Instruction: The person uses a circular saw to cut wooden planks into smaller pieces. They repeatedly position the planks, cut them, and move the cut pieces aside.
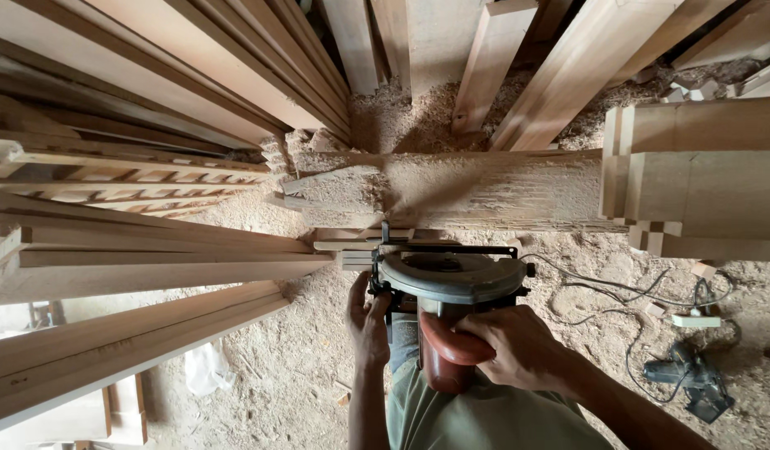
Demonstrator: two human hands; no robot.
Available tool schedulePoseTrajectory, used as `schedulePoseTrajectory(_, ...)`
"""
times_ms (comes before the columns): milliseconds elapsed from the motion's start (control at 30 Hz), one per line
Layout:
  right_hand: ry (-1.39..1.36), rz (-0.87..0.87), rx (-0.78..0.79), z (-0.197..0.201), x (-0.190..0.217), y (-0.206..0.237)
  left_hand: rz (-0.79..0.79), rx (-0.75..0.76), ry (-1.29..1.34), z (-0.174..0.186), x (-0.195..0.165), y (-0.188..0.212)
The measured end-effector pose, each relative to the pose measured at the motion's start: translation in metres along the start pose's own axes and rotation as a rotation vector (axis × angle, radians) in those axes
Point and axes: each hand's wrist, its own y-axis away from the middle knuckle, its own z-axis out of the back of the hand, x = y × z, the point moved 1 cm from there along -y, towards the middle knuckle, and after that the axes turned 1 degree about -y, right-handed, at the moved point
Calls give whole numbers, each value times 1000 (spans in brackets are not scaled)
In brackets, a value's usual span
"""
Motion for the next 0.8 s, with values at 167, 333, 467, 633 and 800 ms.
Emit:
schedulePoseTrajectory(167,-31,5,-15,-4,6,-17,76,1,-37,16,5,-12)
schedulePoseTrajectory(333,-43,-2,26,-1,18,-36,46,37,-1,33,-3,-22)
schedulePoseTrajectory(467,22,63,16,1,30,-51,42,13,26,44,-15,-31)
schedulePoseTrajectory(633,-29,99,0,-6,36,-66,40,-5,24,60,-21,-39)
schedulePoseTrajectory(800,-52,134,-34,-19,34,-79,52,-21,31,72,-20,-48)
